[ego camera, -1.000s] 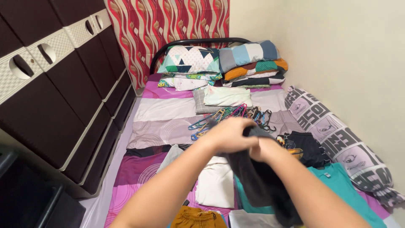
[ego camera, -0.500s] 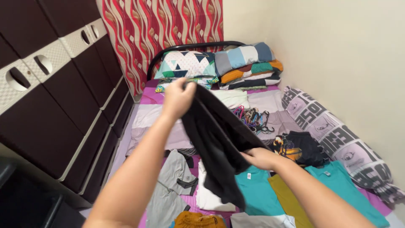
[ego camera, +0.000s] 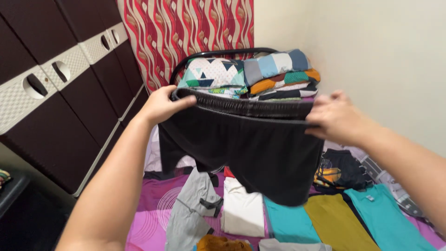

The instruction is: Folding laundry and organizing clothes hangers on a bed.

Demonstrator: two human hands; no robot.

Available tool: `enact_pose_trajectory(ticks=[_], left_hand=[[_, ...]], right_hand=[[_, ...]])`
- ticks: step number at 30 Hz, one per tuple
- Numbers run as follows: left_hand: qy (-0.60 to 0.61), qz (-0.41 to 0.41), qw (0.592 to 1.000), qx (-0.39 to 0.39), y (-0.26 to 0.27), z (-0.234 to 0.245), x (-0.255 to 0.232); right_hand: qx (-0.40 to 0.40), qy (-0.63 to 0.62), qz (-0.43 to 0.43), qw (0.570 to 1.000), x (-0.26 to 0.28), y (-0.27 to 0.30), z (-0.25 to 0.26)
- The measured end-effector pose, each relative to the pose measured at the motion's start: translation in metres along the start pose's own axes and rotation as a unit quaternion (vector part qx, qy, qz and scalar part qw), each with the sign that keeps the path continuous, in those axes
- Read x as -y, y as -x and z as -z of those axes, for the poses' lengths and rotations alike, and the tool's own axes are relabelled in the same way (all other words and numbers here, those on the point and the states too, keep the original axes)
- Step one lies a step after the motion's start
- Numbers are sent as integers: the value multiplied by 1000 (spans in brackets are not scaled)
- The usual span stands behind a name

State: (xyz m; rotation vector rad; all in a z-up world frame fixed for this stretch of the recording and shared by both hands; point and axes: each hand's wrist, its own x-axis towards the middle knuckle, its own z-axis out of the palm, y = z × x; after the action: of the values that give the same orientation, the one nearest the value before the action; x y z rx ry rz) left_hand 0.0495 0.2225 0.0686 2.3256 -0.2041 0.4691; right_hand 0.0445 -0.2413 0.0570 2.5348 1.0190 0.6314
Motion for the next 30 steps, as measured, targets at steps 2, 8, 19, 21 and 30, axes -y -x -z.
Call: enact_pose_trajectory(ticks=[2,8,19,21,30], left_hand=[[7,-24,999,24,-2,7,3],[74,3,993,88,1,9,2],[431,-7,894,125,0,0,6],[315,31,947,58,-14,-31,17],[110,-96,970,195,12,-150,-52]], right_hand=[[-69,29,7,997,-27,3,-12],[-61,-222,-118,966,-70,13,-30],[-99,-747,-205,625,-63,24,-4],[-73,-751,-336,564,-55,13,-21],[45,-820,-208,532,57,-31,-9]])
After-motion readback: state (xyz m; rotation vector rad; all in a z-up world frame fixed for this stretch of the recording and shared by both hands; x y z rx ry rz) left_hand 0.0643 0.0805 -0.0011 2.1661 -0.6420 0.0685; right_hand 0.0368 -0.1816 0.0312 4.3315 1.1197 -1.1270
